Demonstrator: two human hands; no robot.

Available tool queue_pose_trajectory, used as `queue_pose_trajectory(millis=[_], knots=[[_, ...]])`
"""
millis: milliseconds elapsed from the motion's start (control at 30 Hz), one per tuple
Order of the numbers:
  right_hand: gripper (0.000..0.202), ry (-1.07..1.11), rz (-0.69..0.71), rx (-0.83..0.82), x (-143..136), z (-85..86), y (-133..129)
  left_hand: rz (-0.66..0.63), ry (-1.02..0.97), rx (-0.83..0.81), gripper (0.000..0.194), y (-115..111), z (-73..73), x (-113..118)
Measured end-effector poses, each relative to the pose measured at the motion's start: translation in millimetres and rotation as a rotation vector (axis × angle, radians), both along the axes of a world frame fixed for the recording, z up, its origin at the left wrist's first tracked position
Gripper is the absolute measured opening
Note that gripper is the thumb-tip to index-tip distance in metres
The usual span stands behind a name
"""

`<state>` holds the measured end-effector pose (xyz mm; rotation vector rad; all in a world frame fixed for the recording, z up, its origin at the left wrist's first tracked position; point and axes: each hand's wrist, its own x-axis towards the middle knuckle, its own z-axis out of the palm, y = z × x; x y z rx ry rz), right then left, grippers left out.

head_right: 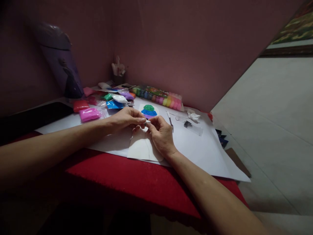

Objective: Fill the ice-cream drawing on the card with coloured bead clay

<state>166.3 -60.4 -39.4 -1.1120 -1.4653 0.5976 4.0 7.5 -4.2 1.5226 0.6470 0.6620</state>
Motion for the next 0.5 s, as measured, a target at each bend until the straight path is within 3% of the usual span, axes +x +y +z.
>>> queue_pose_trajectory(millis=[167, 500], knots=[[0.016, 0.021, 0.01, 0.026, -1.3, 0.1, 0.3, 0.012, 0.022, 0.014, 0.006, -1.8, 3.3, 0.8], [0.015, -0.023, 0.013, 0.049, -0.9, 0.0, -0.1, 0.04, -0.006, -0.031, 0.009, -4.0, 1.5, 2.2]])
